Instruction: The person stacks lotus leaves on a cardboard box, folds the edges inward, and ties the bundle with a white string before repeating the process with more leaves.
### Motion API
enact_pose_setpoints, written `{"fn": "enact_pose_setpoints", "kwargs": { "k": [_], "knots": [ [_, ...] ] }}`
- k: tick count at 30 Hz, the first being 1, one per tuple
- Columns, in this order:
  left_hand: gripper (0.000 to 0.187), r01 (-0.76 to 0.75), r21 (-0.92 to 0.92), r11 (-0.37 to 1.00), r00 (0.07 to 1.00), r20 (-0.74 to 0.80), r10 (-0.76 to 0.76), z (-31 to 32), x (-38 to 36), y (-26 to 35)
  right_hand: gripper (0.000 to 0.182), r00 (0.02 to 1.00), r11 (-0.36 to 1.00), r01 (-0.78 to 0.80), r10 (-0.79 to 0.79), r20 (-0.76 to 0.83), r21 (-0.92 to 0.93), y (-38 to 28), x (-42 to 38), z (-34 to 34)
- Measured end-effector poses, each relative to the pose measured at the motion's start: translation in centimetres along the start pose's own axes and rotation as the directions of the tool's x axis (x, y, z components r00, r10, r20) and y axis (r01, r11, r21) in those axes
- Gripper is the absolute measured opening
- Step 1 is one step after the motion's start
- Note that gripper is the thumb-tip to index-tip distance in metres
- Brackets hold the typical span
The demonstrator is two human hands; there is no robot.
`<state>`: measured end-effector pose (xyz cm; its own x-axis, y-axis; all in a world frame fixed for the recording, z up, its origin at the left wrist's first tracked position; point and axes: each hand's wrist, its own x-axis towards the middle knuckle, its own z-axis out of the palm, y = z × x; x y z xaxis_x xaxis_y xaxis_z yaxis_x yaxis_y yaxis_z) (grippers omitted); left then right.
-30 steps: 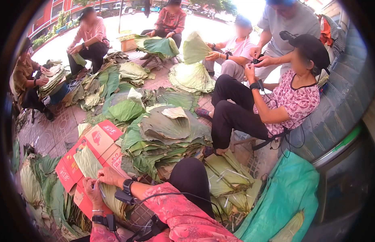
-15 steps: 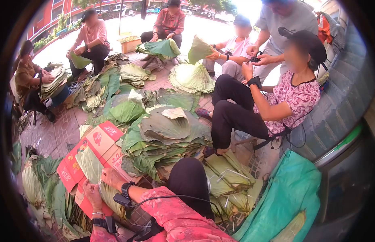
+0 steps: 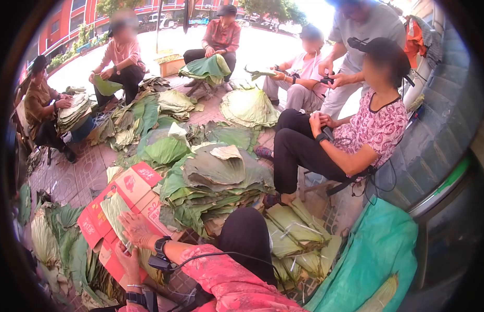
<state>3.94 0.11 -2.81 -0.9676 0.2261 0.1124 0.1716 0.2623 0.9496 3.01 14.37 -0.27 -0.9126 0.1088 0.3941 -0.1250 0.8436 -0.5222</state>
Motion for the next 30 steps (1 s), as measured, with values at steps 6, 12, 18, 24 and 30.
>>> {"fn": "enact_pose_setpoints", "kwargs": {
  "k": [6,12,18,24,30],
  "knots": [
    [0.065,-0.004,-0.077,0.997,0.999,-0.041,0.000,0.2,-0.3,0.1,0.060,0.933,0.994,0.000,0.038,0.358,-0.106,0.3,0.8,1.9],
    [0.071,0.052,-0.067,0.996,0.996,-0.062,-0.056,0.7,-1.7,0.8,0.061,0.922,0.995,-0.016,0.053,0.384,-0.100,0.2,1.0,1.4],
    [0.077,0.009,-0.032,0.999,0.999,-0.032,-0.010,1.1,-3.0,1.1,0.060,0.964,0.999,-0.029,0.033,0.265,-0.020,-0.3,1.2,0.7],
    [0.076,0.005,-0.137,0.991,1.000,0.027,-0.001,0.9,0.5,0.9,0.054,0.981,0.988,-0.104,0.120,0.154,-0.113,0.9,3.2,0.6],
    [0.057,-0.323,0.673,0.665,0.945,0.197,0.260,0.9,-1.0,4.1,0.057,0.917,0.975,-0.135,0.190,0.350,-0.176,1.8,4.1,0.9]
  ]
}}
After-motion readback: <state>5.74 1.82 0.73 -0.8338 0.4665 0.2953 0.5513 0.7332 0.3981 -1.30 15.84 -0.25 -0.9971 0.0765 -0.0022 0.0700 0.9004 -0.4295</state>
